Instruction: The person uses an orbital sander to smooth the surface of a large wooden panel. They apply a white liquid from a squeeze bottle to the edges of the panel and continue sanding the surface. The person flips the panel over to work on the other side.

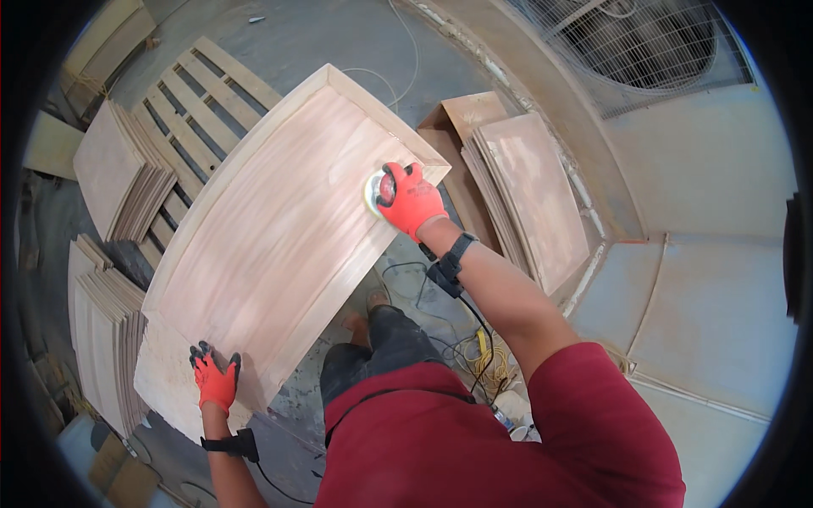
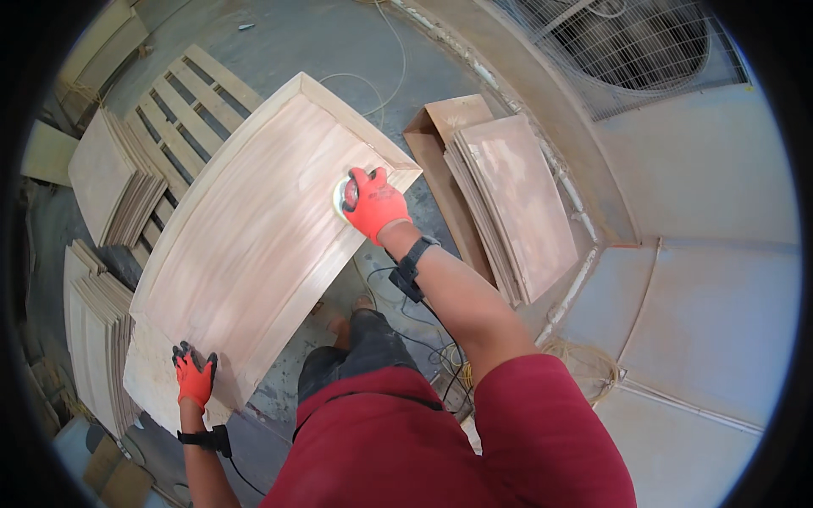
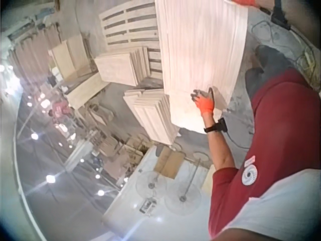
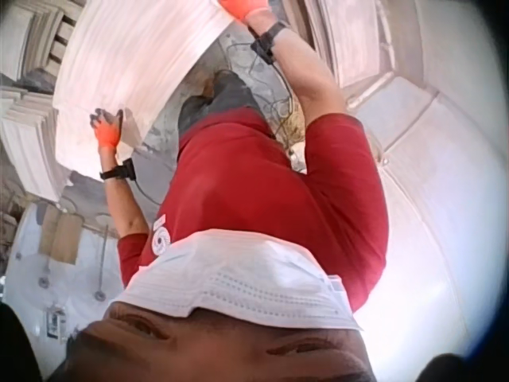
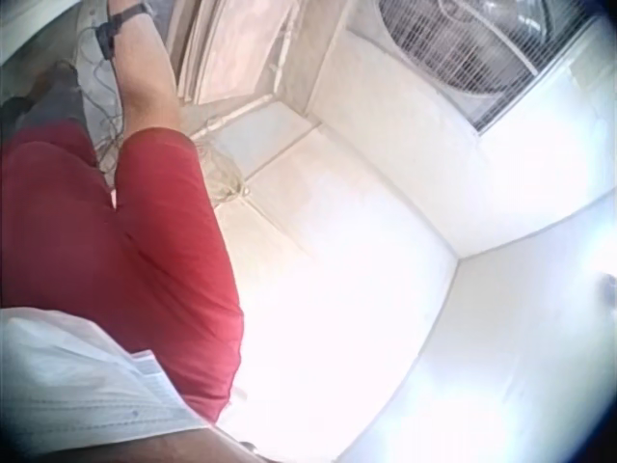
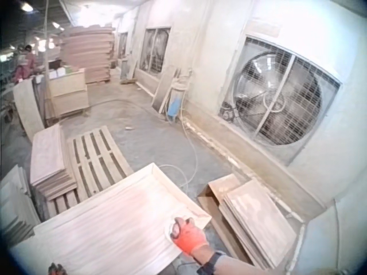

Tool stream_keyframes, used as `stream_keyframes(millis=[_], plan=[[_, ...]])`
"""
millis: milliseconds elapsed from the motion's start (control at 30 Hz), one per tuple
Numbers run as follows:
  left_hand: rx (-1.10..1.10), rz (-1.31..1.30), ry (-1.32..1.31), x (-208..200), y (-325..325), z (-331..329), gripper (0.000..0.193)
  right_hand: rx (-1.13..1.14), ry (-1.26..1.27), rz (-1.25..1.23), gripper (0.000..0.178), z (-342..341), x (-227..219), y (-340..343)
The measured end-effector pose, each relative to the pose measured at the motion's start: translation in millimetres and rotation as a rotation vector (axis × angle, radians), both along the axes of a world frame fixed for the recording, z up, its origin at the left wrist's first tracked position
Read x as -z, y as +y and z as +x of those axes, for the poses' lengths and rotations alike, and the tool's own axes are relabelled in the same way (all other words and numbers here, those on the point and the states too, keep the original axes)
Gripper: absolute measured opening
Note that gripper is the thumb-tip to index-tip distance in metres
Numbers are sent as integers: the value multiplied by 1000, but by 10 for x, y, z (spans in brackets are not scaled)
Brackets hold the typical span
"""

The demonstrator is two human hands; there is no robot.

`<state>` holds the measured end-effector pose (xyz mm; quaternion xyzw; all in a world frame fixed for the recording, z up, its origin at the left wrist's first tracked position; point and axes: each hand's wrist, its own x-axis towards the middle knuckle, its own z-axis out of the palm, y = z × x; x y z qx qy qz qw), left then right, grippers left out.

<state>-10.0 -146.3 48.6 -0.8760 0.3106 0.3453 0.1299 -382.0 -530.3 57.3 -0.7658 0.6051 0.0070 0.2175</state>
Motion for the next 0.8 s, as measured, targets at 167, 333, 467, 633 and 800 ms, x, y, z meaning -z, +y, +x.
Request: stream_keyframes(millis=[167,333,467,633,800], plan=[[48,-28,-19,76,76,24,91,261,66,-35,64,-479,66,-600],[34,21,-33,111,69,20,87,169,234,-107,80,-672,351,-845],[-20,36,-42,66,66,-32,91,205,78,-1,79,-450,67,-711],[-10,-122,-63,-17,-17,-107,96,129,87,-45,74,-301,32,-1207],[-72,-35,-54,-62,-69,-120,98,-22,99,-74,67,364,-5,-1551]])
